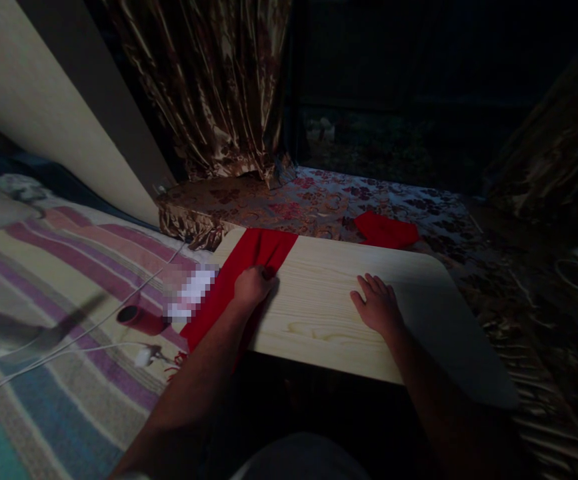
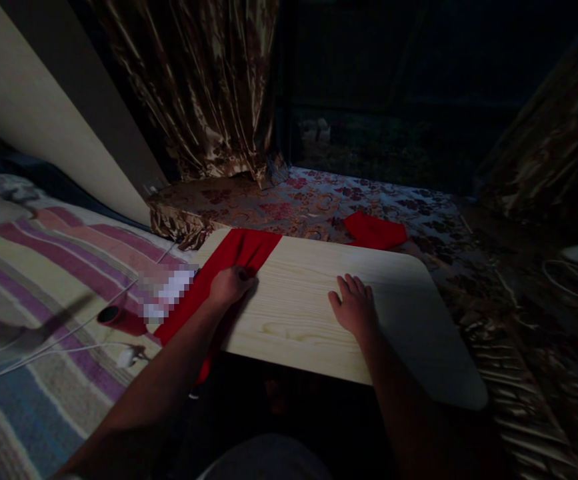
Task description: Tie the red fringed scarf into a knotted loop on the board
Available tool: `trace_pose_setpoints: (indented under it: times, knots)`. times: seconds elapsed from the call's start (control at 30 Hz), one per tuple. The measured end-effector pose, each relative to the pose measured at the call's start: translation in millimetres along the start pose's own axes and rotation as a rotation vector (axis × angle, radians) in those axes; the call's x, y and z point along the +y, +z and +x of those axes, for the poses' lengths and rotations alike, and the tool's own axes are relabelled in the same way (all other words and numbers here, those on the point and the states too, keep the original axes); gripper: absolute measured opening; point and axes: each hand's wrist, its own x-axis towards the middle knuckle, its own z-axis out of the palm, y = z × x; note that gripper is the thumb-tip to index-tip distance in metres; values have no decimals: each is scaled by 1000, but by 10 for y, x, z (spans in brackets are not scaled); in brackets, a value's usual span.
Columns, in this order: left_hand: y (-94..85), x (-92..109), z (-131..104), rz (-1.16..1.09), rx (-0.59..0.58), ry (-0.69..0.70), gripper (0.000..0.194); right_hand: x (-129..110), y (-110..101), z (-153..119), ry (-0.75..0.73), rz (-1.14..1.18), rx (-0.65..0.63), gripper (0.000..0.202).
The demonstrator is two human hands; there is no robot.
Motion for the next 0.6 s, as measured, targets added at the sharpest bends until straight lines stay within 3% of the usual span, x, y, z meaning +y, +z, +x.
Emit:
trace_pose_setpoints:
  times: [0.37, 0.5, 0.6]
  knots:
    - [4, 51, -1, 48, 6, -40, 39, 6, 5, -5, -7, -4, 3, 57]
    - [-80, 8, 69, -15, -20, -81, 37, 10, 5, -4, -8, -5, 8, 57]
    - [-194, -43, 124, -92, 37, -115, 33, 13, 13, -2, -27, -12, 26, 56]
